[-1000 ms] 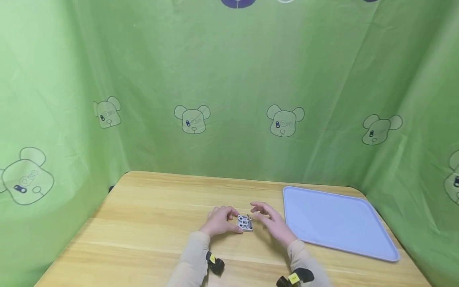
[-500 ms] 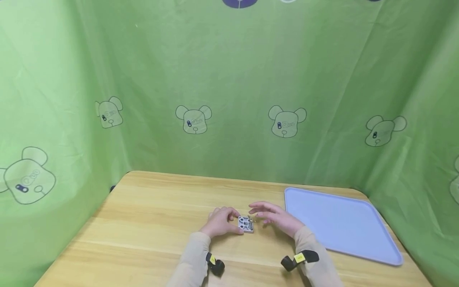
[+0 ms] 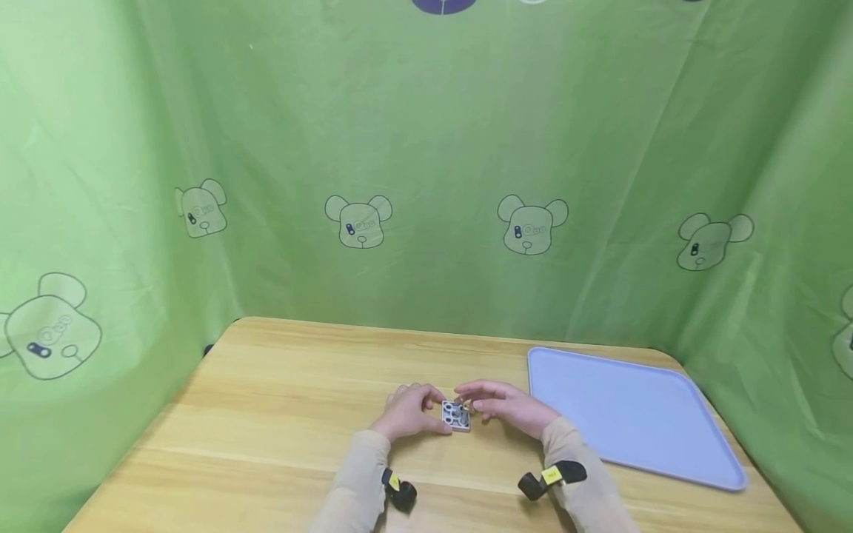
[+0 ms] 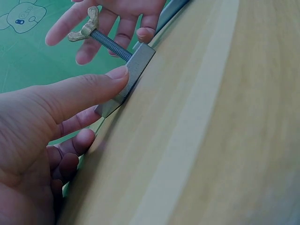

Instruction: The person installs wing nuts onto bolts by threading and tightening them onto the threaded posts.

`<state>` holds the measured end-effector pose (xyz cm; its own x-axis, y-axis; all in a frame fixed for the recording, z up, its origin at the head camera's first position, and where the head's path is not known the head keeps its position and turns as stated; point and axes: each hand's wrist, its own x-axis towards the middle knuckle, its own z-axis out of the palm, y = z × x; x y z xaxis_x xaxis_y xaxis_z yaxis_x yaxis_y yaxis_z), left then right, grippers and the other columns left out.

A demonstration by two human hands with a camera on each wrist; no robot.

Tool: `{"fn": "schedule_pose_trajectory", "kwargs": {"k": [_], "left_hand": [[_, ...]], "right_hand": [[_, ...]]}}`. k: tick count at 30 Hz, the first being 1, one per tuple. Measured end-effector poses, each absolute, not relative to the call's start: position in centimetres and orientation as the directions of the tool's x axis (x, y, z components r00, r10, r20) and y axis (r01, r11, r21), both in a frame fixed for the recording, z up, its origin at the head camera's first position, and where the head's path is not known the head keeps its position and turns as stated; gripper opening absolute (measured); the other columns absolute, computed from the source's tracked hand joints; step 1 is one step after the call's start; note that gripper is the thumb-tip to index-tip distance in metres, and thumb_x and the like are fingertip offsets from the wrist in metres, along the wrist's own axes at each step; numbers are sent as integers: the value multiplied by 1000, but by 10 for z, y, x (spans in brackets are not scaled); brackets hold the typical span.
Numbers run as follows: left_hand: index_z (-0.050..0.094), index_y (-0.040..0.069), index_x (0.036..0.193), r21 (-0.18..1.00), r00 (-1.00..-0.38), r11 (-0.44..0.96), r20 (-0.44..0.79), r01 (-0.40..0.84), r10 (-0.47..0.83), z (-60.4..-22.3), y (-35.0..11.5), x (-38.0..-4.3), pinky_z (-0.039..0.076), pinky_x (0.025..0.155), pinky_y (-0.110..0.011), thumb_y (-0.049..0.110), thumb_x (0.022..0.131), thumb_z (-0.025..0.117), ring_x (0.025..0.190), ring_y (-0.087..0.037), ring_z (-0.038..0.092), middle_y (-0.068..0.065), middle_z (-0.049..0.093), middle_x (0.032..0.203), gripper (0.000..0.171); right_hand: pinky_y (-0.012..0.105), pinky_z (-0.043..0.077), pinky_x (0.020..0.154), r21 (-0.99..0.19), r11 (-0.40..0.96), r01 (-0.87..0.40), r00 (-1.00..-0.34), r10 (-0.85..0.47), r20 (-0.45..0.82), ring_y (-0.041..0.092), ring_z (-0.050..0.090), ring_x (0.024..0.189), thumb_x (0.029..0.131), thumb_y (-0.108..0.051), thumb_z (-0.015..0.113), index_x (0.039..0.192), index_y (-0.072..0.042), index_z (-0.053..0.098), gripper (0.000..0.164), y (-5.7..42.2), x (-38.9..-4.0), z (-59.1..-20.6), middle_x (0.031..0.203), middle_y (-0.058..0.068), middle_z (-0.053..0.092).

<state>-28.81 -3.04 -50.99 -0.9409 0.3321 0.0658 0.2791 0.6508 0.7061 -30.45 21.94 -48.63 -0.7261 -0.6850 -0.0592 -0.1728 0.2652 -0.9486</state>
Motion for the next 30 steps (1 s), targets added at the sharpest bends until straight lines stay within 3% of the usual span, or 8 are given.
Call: {"fn": "schedule_pose_trajectory", "kwargs": {"k": [21,30], "left_hand": [[68,23,106,712,-940,644,66,280,336,-507,-30,-286,30,81,-32,42,62,87,81,-11,42,5,58,88,52],[68,24,107,701,-939,653,69,286,337,-510,-30,-288,30,81,-32,44,62,87,81,-11,43,7,57,86,52]], "right_hand": [[38,47,83,-942,265,-207,-723,-690,-35,15,59,105,96,-15,56,132,-6,55,37,218,-304,-491,131,24,57],[31,47,75,-950,251,-187,-760,-650,-22,11,60,96,91,-14,63,126,-2,58,37,212,-300,-489,116,14,65]]}}
